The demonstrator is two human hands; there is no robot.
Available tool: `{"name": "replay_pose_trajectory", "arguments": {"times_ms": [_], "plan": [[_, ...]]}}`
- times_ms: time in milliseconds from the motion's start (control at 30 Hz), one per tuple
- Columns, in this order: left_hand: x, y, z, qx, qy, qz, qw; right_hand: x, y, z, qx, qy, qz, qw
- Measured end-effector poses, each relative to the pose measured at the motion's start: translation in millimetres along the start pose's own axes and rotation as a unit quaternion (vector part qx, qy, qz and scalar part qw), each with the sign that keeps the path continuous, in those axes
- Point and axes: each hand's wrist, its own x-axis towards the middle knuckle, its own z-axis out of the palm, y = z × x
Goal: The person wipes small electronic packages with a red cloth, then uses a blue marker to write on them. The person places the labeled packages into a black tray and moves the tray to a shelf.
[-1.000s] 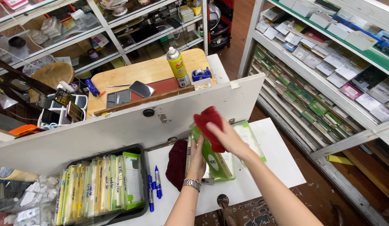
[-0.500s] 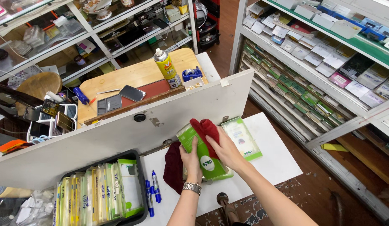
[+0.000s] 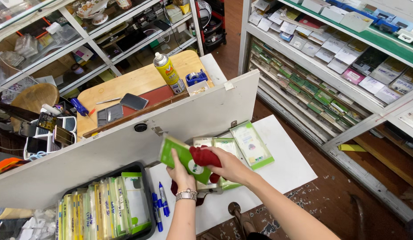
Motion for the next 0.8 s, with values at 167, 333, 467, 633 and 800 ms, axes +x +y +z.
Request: {"name": "replay_pose_trajectory", "arguments": {"times_ms": [167, 333, 467, 633, 800], "plan": [[5, 5, 4, -0.104, -0.038, -0.093, 0.990, 0, -2, 32, 0.097, 0.149, -0.099, 0.979], [-12, 12, 3, -0.076, -0.138, -0.199, 0.967, 9, 11, 44, 0.046, 0.211, -0.085, 0.973], [-13, 31, 10, 0.035, -0.147, -0.238, 0.959, 5, 23, 28, -0.100, 0.211, -0.211, 0.949], [-7, 23, 19, 0.106, -0.153, -0.094, 0.978, -9, 47, -14, -0.238, 0.133, -0.241, 0.932], [-22, -30, 35, 0.223, -0.246, -0.086, 0.939, -21, 94, -73, -0.075, 0.243, -0.025, 0.967]]}}
